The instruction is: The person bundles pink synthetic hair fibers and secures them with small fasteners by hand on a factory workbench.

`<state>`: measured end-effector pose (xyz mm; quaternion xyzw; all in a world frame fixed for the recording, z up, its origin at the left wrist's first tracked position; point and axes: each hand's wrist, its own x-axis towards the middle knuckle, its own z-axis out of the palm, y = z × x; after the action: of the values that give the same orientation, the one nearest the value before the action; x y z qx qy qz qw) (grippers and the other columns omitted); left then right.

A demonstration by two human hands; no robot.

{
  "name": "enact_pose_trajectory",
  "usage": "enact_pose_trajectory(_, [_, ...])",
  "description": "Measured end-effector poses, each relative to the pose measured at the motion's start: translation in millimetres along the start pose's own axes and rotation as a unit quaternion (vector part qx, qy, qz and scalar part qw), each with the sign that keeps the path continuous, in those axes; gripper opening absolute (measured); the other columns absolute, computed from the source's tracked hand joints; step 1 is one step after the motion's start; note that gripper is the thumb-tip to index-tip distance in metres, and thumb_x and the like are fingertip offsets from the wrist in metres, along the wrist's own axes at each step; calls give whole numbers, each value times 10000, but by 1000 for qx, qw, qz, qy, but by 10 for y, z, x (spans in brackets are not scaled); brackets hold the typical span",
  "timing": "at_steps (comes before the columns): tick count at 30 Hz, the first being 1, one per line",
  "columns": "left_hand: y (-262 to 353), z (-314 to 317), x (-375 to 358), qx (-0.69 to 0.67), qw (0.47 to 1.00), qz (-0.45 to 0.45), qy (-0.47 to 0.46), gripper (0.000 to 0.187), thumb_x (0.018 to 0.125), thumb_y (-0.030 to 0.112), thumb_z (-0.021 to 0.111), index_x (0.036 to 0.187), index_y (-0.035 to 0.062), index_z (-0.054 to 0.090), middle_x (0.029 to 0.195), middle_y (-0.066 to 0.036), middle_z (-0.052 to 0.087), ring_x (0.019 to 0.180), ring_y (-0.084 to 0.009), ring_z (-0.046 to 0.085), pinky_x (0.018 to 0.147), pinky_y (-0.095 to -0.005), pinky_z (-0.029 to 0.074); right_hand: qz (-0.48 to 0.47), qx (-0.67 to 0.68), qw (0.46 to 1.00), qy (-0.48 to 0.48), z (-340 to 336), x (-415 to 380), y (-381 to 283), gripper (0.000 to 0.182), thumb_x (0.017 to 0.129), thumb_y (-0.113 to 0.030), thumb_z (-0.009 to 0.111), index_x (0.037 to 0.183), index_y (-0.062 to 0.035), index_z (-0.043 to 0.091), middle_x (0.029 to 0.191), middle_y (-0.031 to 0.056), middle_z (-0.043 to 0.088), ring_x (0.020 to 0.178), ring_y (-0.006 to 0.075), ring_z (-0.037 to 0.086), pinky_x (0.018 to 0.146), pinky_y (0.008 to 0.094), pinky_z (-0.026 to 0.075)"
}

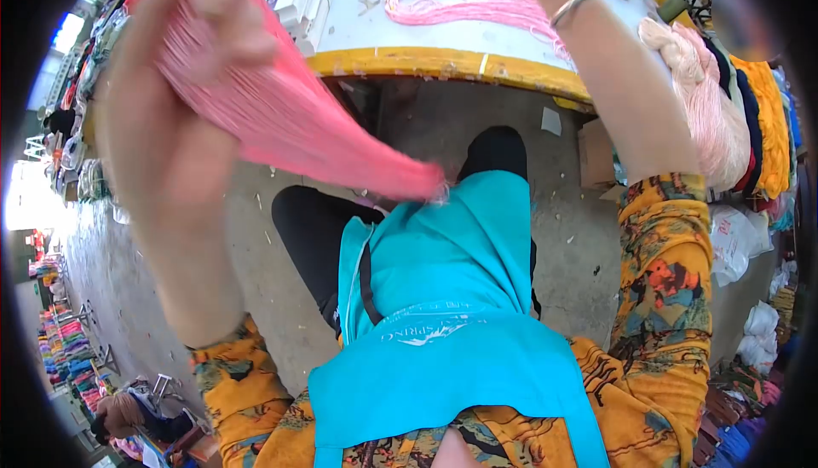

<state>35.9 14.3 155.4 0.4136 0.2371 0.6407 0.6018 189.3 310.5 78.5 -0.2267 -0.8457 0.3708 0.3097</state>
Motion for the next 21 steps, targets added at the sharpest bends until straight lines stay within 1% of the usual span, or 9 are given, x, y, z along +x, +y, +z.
enact_pose_trajectory(2, [-347, 206, -153, 174, 977, 83, 94, 410, 1000, 253, 431, 1195, -85, 558, 784, -68, 549, 740, -142, 540, 768, -276, 455, 11, -96, 995, 27, 104, -44, 472, 181, 797, -205, 620, 810, -34, 679, 651, 39, 621, 530, 129, 555, 513, 279, 472])
enact_pose_trajectory(3, [-472, 258, -209, 255, 952, 106, 134, 434, 992, 275, 443, 1211, -84, 552, 826, -105, 588, 779, -184, 568, 795, -315, 465, 56, -148, 987, 4, 108, -128, 515, 224, 816, -202, 660, 948, -26, 706, 768, 59, 678, 701, 116, 633, 648, 250, 507])
enact_pose_trajectory(4, [-571, 172, -260, 244, 960, 120, 63, 420, 975, 251, 471, 1187, -98, 573, 940, -150, 647, 842, -192, 604, 724, -297, 483, 68, -144, 987, 17, 129, -160, 545, 215, 805, -218, 662, 920, -44, 715, 785, 71, 697, 732, 129, 646, 684, 288, 523])
enact_pose_trajectory(8, [-887, 419, -565, 29, 999, 13, 36, 431, 994, 261, 455, 1244, -79, 541, 632, -86, 577, 462, -103, 464, 458, -237, 379, 141, -229, 961, 69, 291, -134, 677, 286, 812, -300, 598, 989, -117, 728, 1055, 133, 691, 968, 313, 659, 856, 424, 514])
enact_pose_trajectory(13, [-1262, 489, -921, -101, 994, 29, -7, 708, 966, 337, 477, 1502, 12, 148, 557, 2, 464, 433, -96, 365, 448, -259, 302, 230, -257, 933, 101, 299, -116, 545, 349, 796, -349, 599, 967, -73, 727, 980, 171, 697, 929, 328, 667, 816, 419, 517])
enact_pose_trajectory(16, [-1317, 508, -980, -144, 985, 59, -69, 722, 1001, 393, 457, 1528, 101, 60, 599, 14, 463, 433, -68, 355, 443, -247, 283, 260, -250, 928, 86, 296, -174, 453, 333, 815, -291, 581, 1017, -63, 715, 1041, 179, 685, 978, 349, 659, 829, 420, 522])
enact_pose_trajectory(17, [-1304, 537, -985, -168, 980, 70, -74, 595, 1000, 370, 475, 1485, 119, 239, 638, 9, 506, 459, -69, 407, 449, -243, 317, 252, -260, 928, 92, 302, -176, 433, 327, 822, -292, 575, 999, -56, 716, 1033, 185, 684, 965, 345, 662, 817, 417, 524])
enact_pose_trajectory(18, [-1289, 487, -971, -171, 980, 72, -74, 595, 1000, 370, 475, 1485, 119, 239, 638, 9, 506, 459, -69, 407, 449, -243, 317, 252, -263, 927, 90, 300, -159, 443, 327, 822, -292, 575, 999, -56, 716, 1033, 185, 684, 965, 345, 662, 817, 417, 524])
enact_pose_trajectory(21, [-1192, 348, -1036, -181, 970, 91, -136, 250, 1012, 328, 464, 998, 87, 530, 697, -3, 563, 526, -101, 536, 484, -230, 408, 240, -277, 928, 69, 248, -143, 541, 335, 820, -313, 600, 987, -47, 716, 1031, 186, 684, 955, 346, 663, 802, 416, 527])
